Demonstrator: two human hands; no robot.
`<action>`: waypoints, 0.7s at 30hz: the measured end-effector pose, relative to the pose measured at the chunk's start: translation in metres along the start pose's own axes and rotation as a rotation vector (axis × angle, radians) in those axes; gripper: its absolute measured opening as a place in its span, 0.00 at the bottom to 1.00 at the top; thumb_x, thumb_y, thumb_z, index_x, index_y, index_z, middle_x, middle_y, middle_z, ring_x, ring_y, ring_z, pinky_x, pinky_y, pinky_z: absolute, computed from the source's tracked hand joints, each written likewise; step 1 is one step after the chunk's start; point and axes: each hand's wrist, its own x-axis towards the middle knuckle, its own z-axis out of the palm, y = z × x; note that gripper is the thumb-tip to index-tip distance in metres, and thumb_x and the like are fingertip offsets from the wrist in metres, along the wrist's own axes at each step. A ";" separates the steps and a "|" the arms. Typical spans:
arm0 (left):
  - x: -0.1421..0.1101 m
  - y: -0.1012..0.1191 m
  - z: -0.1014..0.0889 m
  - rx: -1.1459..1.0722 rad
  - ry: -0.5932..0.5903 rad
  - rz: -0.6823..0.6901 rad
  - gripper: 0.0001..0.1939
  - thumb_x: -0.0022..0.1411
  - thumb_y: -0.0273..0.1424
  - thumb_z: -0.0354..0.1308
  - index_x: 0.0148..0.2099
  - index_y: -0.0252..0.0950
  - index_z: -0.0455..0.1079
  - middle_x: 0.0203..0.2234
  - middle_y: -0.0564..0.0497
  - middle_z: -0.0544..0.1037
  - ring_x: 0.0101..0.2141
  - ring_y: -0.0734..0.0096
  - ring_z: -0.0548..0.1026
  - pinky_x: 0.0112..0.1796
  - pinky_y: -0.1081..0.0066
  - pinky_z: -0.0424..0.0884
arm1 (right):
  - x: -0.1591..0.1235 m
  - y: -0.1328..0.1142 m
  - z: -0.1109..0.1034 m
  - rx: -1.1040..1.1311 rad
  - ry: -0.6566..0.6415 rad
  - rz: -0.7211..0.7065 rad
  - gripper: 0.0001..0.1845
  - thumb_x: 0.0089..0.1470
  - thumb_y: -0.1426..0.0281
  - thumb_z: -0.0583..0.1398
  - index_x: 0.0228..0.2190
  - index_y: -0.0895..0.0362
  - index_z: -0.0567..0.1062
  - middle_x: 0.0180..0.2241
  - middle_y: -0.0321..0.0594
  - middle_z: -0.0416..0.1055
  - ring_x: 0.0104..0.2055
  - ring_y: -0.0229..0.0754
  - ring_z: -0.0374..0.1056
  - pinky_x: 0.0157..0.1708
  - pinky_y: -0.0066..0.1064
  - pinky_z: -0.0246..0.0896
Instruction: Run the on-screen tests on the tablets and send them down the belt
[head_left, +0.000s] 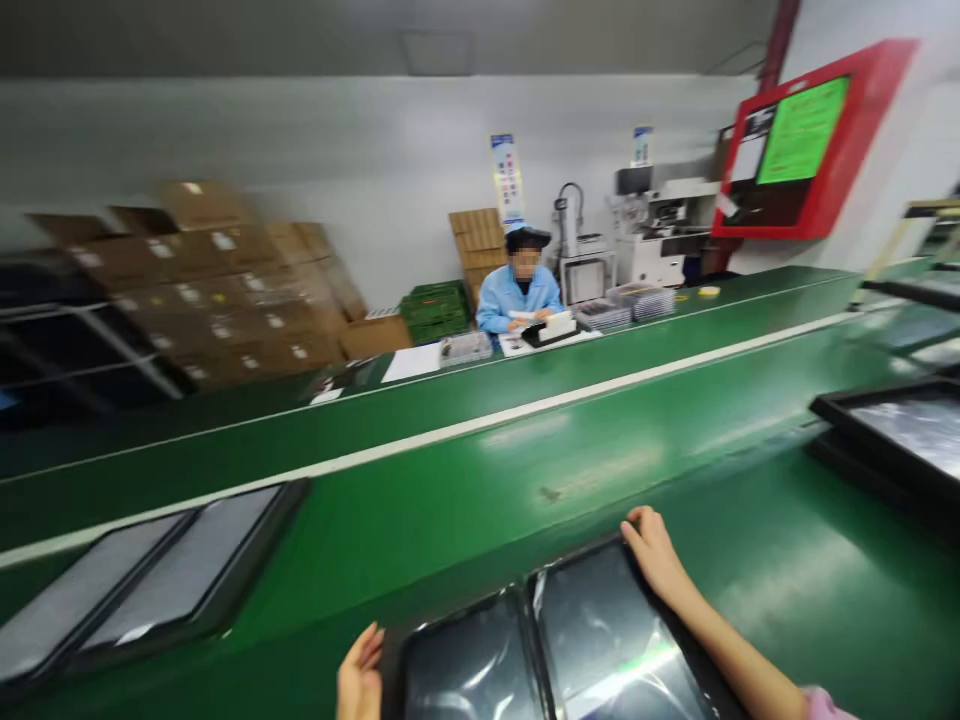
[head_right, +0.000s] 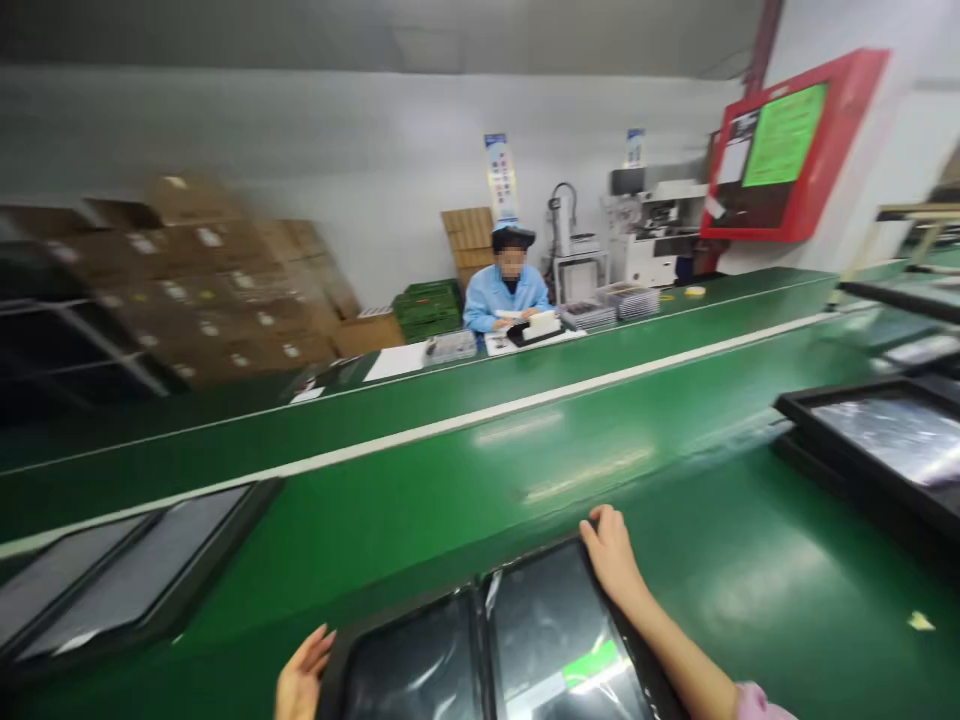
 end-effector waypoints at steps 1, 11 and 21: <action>-0.002 0.002 0.002 0.002 -0.004 0.001 0.45 0.54 0.69 0.41 0.53 0.36 0.70 0.40 0.40 0.77 0.46 0.43 0.76 0.50 0.43 0.72 | 0.000 0.003 0.001 0.063 0.036 0.018 0.16 0.54 0.52 0.52 0.34 0.51 0.64 0.35 0.44 0.66 0.43 0.54 0.65 0.49 0.47 0.61; 0.009 0.031 -0.002 0.079 -0.258 0.121 0.44 0.61 0.65 0.39 0.63 0.35 0.56 0.57 0.35 0.64 0.60 0.48 0.62 0.63 0.46 0.52 | 0.015 0.005 -0.009 0.230 -0.017 0.156 0.34 0.47 0.37 0.53 0.42 0.52 0.65 0.35 0.40 0.69 0.42 0.54 0.68 0.47 0.46 0.64; -0.024 0.044 -0.048 -0.024 -0.639 0.131 0.44 0.63 0.54 0.53 0.71 0.41 0.39 0.70 0.38 0.42 0.69 0.47 0.43 0.66 0.47 0.43 | -0.059 -0.060 -0.042 -0.176 -0.200 -0.579 0.25 0.64 0.53 0.50 0.56 0.54 0.63 0.53 0.53 0.63 0.54 0.57 0.62 0.52 0.51 0.60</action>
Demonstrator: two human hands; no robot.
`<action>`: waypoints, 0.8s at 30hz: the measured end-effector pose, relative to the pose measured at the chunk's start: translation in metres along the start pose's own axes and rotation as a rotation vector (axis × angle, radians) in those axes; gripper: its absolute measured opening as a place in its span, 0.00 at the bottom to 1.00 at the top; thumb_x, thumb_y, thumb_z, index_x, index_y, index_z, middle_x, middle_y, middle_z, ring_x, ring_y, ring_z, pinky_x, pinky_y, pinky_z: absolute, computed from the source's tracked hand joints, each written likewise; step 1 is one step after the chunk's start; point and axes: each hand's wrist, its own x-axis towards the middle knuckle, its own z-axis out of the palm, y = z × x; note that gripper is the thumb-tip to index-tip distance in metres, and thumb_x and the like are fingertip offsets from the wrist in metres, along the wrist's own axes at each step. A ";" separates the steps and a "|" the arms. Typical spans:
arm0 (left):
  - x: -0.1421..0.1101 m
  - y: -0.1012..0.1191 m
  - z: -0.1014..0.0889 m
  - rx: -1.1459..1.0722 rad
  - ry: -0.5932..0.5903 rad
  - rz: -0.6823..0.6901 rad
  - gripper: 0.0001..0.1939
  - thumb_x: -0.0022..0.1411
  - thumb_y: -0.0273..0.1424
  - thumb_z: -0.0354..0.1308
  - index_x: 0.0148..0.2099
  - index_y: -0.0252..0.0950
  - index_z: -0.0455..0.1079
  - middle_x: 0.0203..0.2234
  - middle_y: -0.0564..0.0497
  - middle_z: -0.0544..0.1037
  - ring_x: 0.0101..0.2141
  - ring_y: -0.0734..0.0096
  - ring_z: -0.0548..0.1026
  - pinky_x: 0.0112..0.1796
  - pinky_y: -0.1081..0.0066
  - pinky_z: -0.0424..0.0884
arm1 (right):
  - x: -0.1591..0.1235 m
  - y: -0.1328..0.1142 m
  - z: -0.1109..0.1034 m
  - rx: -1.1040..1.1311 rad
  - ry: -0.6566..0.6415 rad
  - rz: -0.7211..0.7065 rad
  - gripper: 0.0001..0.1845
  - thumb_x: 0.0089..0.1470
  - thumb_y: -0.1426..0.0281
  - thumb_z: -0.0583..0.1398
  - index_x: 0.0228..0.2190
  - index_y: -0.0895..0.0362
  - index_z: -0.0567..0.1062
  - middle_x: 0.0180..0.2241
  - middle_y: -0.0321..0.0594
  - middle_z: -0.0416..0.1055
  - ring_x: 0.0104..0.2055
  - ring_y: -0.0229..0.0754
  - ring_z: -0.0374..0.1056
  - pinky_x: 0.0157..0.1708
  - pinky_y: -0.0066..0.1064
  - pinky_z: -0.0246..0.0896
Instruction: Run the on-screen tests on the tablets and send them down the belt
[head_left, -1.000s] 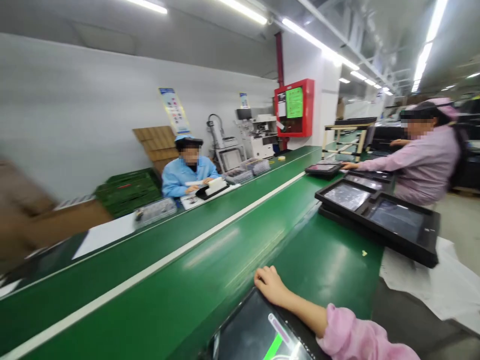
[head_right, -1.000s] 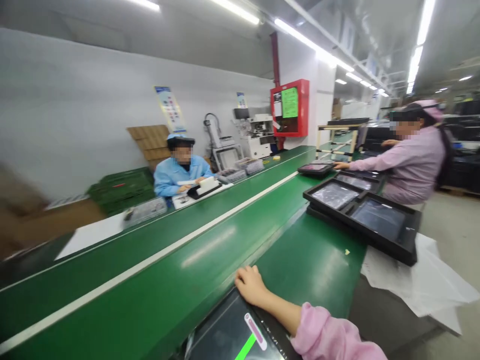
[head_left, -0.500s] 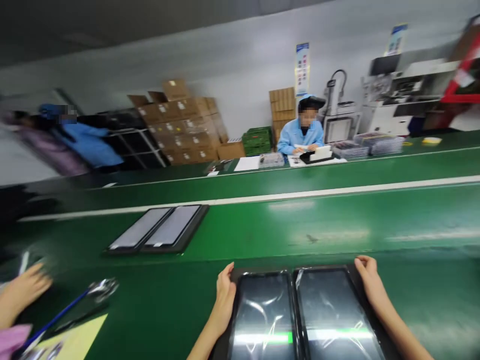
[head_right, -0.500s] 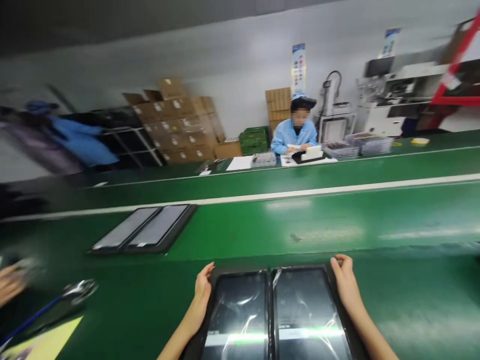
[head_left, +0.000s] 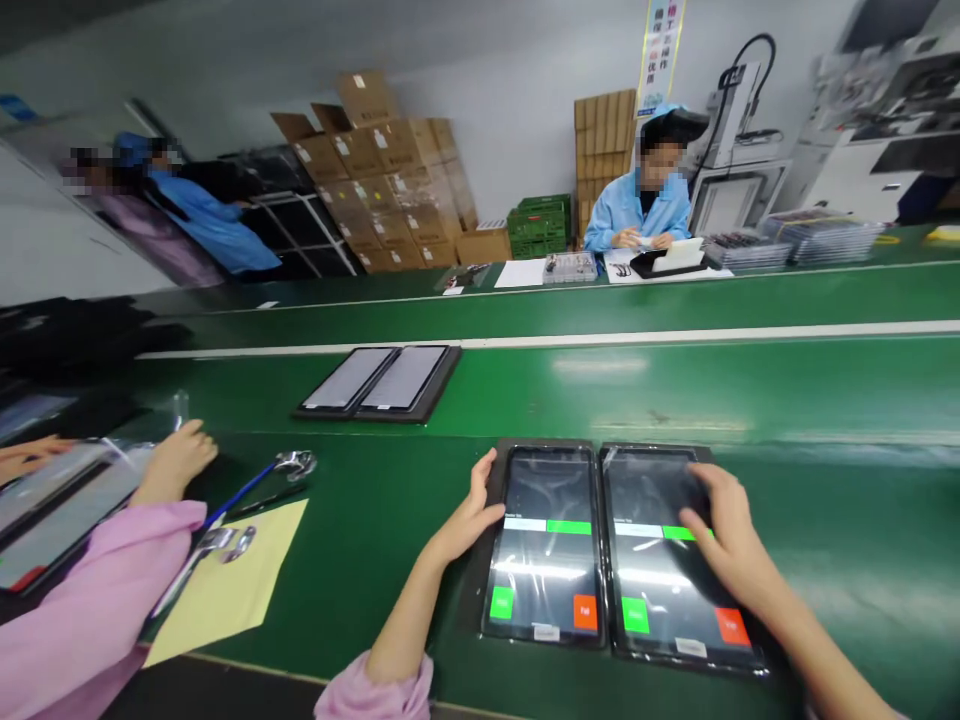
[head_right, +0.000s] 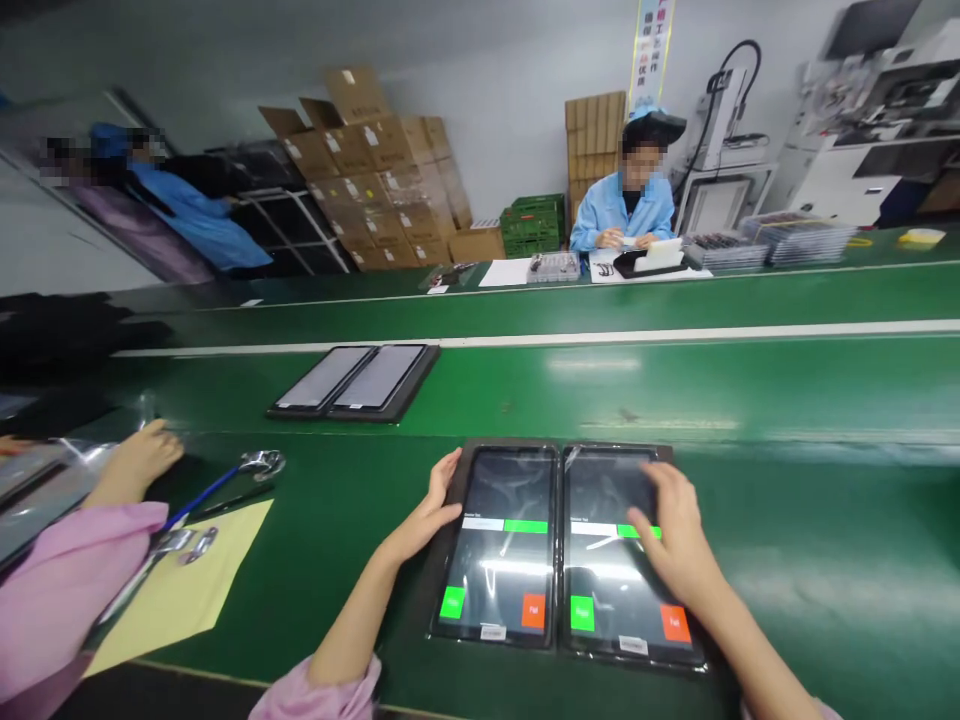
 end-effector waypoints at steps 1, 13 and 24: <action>-0.016 0.004 -0.001 -0.003 -0.055 0.021 0.43 0.65 0.52 0.52 0.72 0.43 0.37 0.71 0.39 0.38 0.70 0.47 0.39 0.66 0.46 0.40 | -0.011 -0.016 -0.004 -0.044 -0.069 -0.127 0.22 0.65 0.55 0.51 0.56 0.51 0.66 0.56 0.52 0.61 0.57 0.57 0.60 0.53 0.51 0.58; -0.036 0.075 0.011 0.624 -0.324 0.102 0.39 0.68 0.44 0.53 0.73 0.50 0.38 0.72 0.40 0.34 0.69 0.39 0.40 0.61 0.31 0.40 | -0.020 -0.024 -0.016 -0.051 -0.389 -0.106 0.19 0.59 0.50 0.58 0.48 0.41 0.78 0.63 0.41 0.57 0.64 0.61 0.49 0.63 0.63 0.37; 0.088 0.108 0.073 0.960 -0.390 0.274 0.30 0.65 0.54 0.53 0.63 0.45 0.65 0.64 0.33 0.63 0.63 0.35 0.60 0.59 0.26 0.37 | 0.005 0.066 0.026 0.175 0.117 0.446 0.20 0.59 0.55 0.50 0.44 0.52 0.72 0.45 0.47 0.65 0.53 0.54 0.61 0.57 0.52 0.57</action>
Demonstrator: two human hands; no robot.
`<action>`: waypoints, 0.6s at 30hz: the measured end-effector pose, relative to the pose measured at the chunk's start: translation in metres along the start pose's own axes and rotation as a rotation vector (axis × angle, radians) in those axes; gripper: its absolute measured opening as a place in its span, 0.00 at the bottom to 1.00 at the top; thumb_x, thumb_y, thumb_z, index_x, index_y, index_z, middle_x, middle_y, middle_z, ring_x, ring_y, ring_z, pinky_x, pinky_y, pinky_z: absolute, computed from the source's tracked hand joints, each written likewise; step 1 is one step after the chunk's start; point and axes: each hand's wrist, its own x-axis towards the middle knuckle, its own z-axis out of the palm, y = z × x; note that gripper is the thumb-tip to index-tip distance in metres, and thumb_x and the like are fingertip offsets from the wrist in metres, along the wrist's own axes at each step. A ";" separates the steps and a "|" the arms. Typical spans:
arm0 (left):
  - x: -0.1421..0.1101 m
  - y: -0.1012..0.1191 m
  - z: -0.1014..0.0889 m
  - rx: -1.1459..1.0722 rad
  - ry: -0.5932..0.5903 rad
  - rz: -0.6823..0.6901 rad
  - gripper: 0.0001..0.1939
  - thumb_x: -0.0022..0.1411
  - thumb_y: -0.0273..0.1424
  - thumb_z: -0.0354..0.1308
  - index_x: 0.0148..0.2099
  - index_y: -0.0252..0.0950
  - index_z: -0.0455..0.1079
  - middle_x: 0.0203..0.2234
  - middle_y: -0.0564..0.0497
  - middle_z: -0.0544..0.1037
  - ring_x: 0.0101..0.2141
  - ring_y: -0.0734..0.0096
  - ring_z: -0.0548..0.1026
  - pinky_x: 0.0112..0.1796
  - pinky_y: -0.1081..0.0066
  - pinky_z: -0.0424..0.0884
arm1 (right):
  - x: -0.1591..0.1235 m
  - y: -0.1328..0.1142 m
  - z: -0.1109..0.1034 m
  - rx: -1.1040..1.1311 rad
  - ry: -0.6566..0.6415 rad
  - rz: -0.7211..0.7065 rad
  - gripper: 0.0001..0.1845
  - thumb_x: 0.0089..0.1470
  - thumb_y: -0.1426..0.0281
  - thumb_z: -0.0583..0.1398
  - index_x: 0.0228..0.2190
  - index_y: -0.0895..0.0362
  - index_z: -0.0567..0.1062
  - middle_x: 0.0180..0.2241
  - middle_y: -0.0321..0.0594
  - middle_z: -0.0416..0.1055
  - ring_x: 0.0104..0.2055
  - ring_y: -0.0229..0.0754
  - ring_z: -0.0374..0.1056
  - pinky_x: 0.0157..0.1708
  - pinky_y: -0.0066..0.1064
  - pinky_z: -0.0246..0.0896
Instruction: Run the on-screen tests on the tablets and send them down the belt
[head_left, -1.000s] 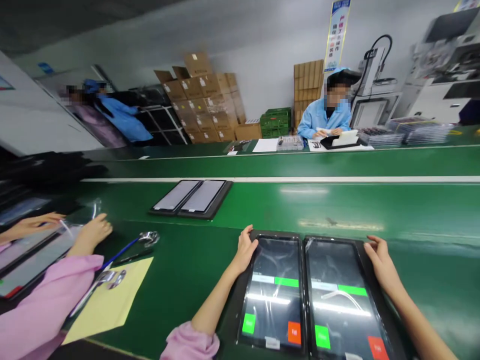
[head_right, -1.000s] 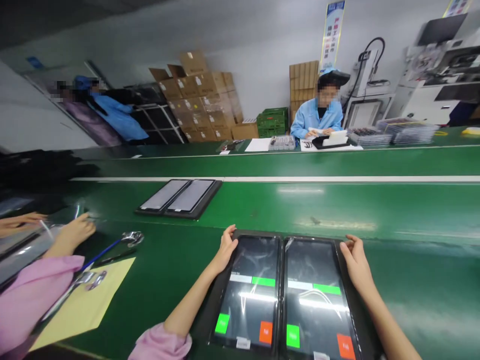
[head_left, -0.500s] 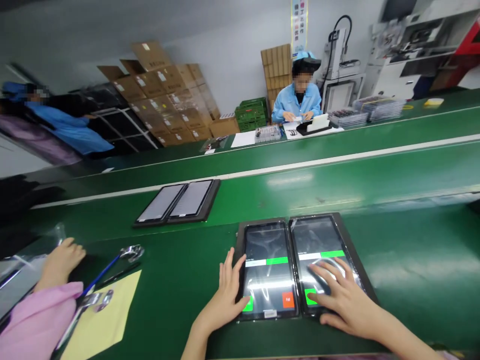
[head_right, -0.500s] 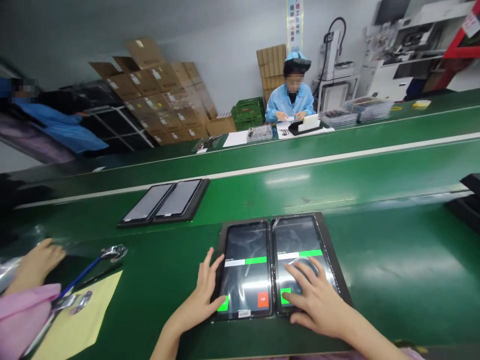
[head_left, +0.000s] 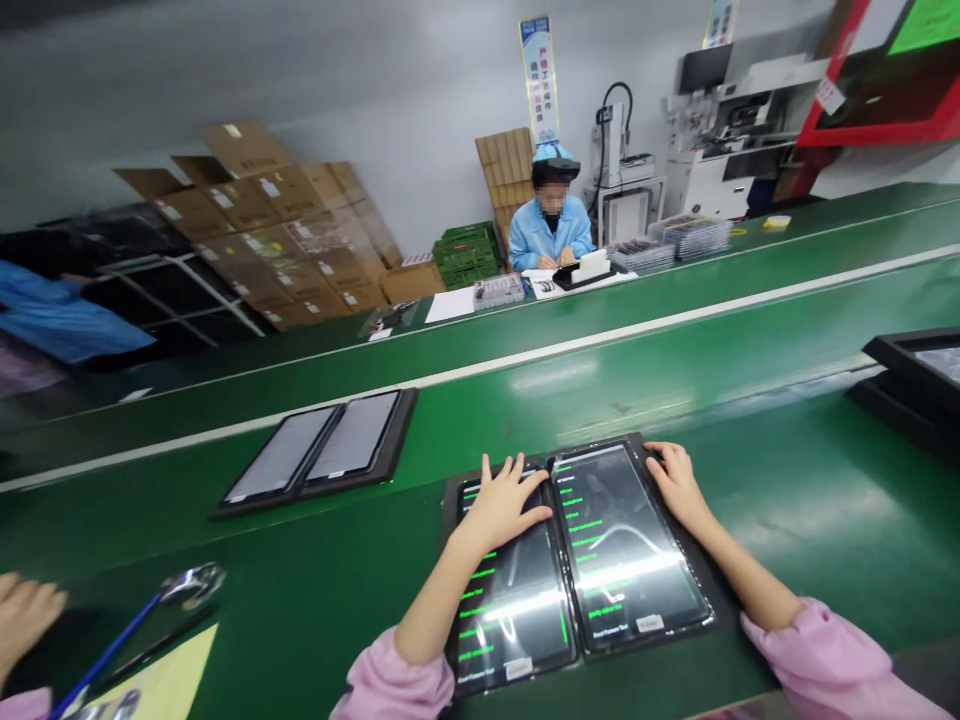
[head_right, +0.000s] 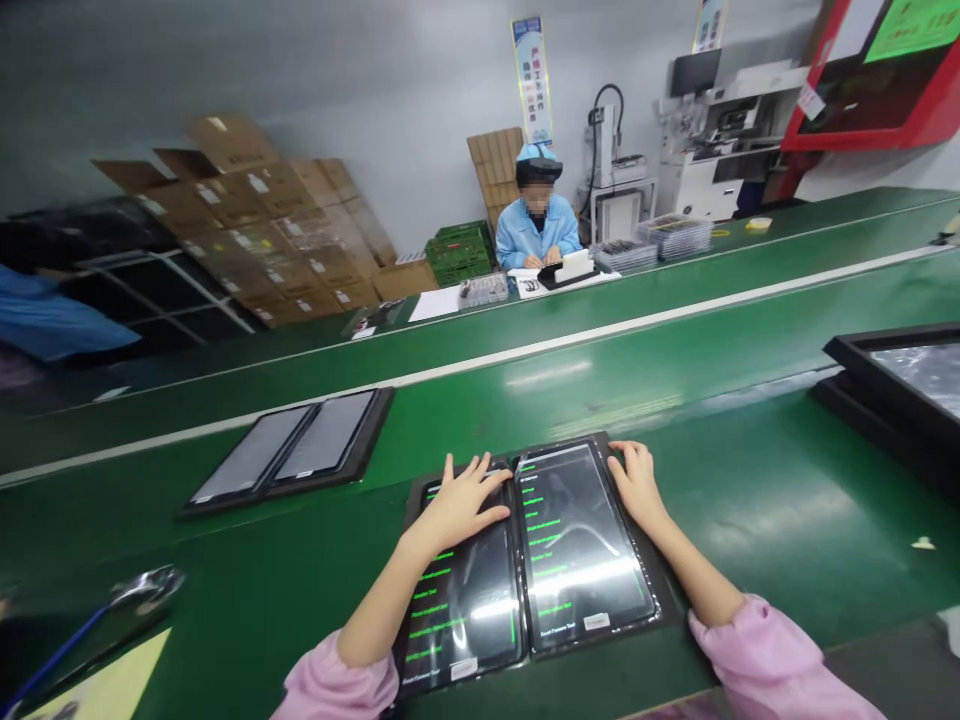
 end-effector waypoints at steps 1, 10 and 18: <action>0.001 -0.002 0.003 0.011 0.008 0.010 0.32 0.64 0.55 0.53 0.63 0.45 0.65 0.64 0.33 0.64 0.63 0.34 0.61 0.59 0.26 0.37 | -0.003 0.000 0.001 -0.003 0.000 -0.003 0.21 0.59 0.54 0.49 0.45 0.52 0.72 0.45 0.47 0.65 0.52 0.54 0.61 0.56 0.52 0.57; 0.007 0.004 0.015 0.042 0.077 0.022 0.31 0.66 0.57 0.47 0.60 0.44 0.69 0.59 0.36 0.70 0.60 0.38 0.66 0.61 0.31 0.36 | -0.004 -0.005 -0.002 -0.031 -0.064 -0.006 0.20 0.58 0.55 0.53 0.46 0.50 0.74 0.46 0.46 0.66 0.52 0.54 0.62 0.57 0.51 0.57; -0.017 0.010 -0.010 -0.029 0.019 0.004 0.35 0.66 0.56 0.48 0.69 0.45 0.57 0.65 0.34 0.61 0.65 0.35 0.57 0.59 0.26 0.36 | -0.002 -0.005 -0.003 0.060 -0.072 0.054 0.21 0.51 0.53 0.58 0.41 0.52 0.76 0.44 0.45 0.67 0.50 0.54 0.64 0.55 0.50 0.59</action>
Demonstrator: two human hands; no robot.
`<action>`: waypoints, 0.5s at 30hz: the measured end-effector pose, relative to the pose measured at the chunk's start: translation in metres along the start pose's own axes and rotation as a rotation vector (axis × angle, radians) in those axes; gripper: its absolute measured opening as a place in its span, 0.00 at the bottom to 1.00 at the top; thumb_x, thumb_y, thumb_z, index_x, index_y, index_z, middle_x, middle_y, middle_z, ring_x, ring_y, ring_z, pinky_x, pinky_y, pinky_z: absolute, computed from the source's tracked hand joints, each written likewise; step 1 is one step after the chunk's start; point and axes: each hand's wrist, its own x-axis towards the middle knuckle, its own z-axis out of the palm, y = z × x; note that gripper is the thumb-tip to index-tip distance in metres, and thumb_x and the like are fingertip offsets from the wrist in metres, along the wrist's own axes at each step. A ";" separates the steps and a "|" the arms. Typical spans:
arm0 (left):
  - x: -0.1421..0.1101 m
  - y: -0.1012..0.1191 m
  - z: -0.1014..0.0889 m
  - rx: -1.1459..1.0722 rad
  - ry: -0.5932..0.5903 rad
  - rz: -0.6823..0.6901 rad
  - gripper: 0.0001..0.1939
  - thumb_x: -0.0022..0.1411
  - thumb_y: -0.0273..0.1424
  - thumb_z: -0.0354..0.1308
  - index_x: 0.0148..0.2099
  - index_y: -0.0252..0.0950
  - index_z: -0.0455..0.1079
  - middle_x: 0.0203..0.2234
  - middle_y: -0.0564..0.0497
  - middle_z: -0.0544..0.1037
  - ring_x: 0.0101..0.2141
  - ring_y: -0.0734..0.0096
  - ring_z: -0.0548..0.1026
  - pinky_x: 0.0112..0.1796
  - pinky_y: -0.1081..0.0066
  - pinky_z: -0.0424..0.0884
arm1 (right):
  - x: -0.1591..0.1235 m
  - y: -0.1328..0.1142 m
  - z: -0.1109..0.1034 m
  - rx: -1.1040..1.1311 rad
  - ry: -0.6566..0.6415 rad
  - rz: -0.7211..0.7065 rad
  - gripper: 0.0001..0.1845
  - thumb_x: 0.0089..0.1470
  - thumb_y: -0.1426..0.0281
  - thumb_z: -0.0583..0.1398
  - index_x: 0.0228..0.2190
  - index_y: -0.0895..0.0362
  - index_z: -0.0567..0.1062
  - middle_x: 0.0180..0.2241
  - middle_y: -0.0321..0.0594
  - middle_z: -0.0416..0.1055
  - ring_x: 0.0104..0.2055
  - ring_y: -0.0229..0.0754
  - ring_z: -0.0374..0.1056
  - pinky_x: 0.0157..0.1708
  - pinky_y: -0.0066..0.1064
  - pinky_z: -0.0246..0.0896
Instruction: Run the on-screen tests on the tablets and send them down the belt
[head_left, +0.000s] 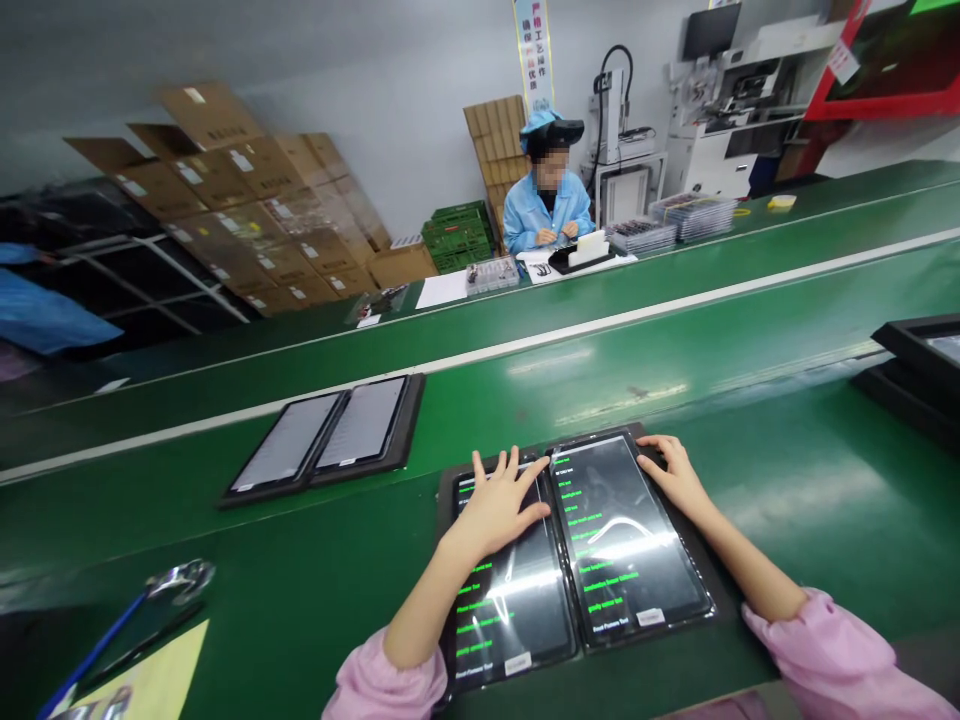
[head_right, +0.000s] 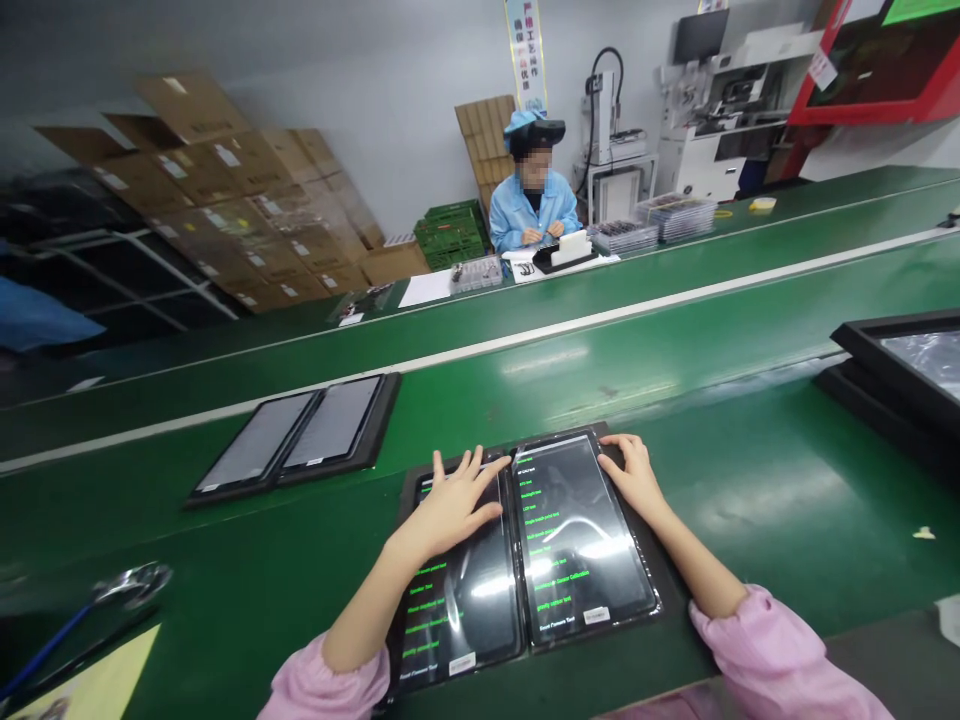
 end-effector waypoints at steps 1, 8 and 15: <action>-0.011 0.009 0.000 -0.015 0.034 0.017 0.39 0.64 0.57 0.50 0.70 0.45 0.52 0.67 0.33 0.57 0.66 0.34 0.53 0.58 0.25 0.37 | 0.000 0.001 0.000 0.008 0.011 0.007 0.21 0.50 0.53 0.58 0.41 0.52 0.77 0.43 0.45 0.67 0.50 0.54 0.64 0.55 0.50 0.59; -0.069 0.107 0.081 0.120 0.314 0.949 0.18 0.69 0.42 0.54 0.57 0.43 0.70 0.57 0.48 0.73 0.59 0.65 0.68 0.60 0.66 0.63 | -0.003 -0.001 -0.002 0.010 0.037 0.005 0.22 0.49 0.51 0.58 0.37 0.53 0.79 0.44 0.46 0.65 0.51 0.55 0.64 0.53 0.49 0.61; -0.040 0.109 0.106 0.220 0.352 1.110 0.14 0.71 0.32 0.49 0.45 0.41 0.77 0.48 0.52 0.80 0.45 0.74 0.78 0.50 0.78 0.71 | -0.001 0.005 0.002 0.072 0.089 0.010 0.28 0.49 0.48 0.58 0.44 0.54 0.73 0.42 0.46 0.66 0.46 0.53 0.66 0.51 0.51 0.64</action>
